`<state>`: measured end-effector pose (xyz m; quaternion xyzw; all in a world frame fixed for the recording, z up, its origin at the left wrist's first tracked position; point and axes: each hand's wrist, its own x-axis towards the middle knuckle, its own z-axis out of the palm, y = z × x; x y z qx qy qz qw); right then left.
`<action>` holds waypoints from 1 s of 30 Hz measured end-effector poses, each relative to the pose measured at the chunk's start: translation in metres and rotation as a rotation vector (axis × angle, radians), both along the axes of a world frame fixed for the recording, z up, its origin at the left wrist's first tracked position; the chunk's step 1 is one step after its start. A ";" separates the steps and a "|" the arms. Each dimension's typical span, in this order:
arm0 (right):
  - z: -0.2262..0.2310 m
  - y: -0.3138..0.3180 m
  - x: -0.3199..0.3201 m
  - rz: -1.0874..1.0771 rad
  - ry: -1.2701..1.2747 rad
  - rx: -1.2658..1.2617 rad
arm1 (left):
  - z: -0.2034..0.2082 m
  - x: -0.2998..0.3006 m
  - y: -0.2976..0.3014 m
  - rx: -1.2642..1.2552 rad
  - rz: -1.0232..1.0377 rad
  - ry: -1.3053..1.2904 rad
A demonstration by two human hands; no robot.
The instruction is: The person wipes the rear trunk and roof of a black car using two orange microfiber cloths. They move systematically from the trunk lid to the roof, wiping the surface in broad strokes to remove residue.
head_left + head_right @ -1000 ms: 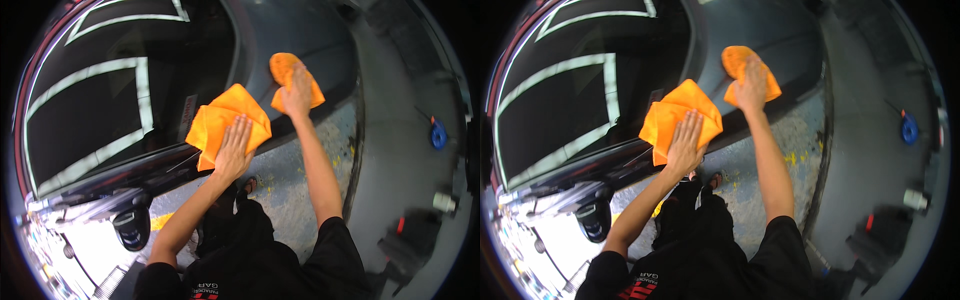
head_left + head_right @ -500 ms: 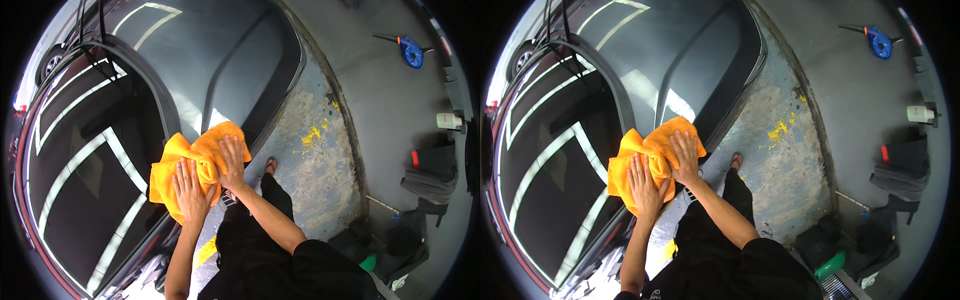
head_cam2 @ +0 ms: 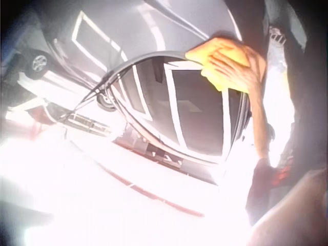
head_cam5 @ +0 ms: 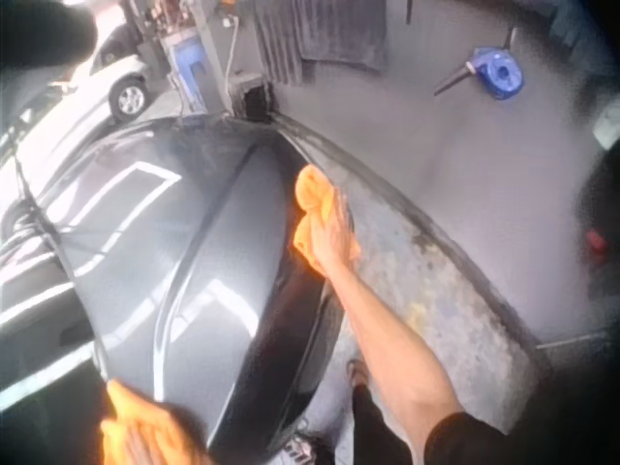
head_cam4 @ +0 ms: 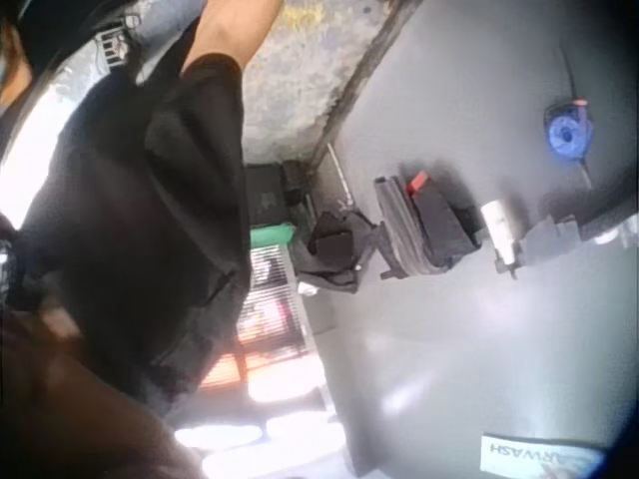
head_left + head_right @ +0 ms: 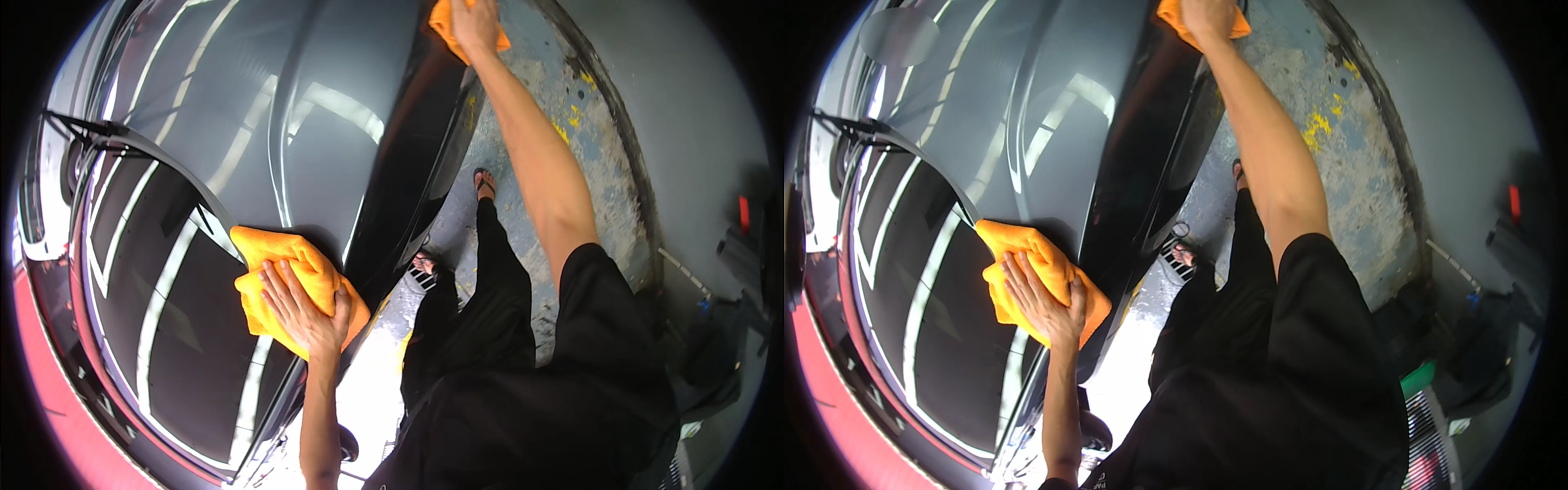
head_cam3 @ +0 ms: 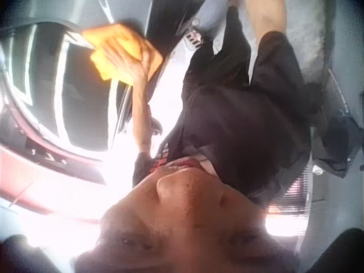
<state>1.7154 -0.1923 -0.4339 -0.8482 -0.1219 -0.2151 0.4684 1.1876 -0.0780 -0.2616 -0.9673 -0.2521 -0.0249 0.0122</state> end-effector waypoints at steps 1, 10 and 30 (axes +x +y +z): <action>-0.009 -0.008 -0.023 0.035 -0.006 0.041 | 0.000 0.002 -0.001 0.003 -0.012 -0.009; 0.035 -0.017 -0.563 0.514 0.525 0.133 | -0.001 -0.006 0.000 -0.003 -0.087 -0.040; 0.016 -0.039 -0.488 0.570 0.435 0.170 | -0.004 0.003 -0.025 0.072 0.078 -0.007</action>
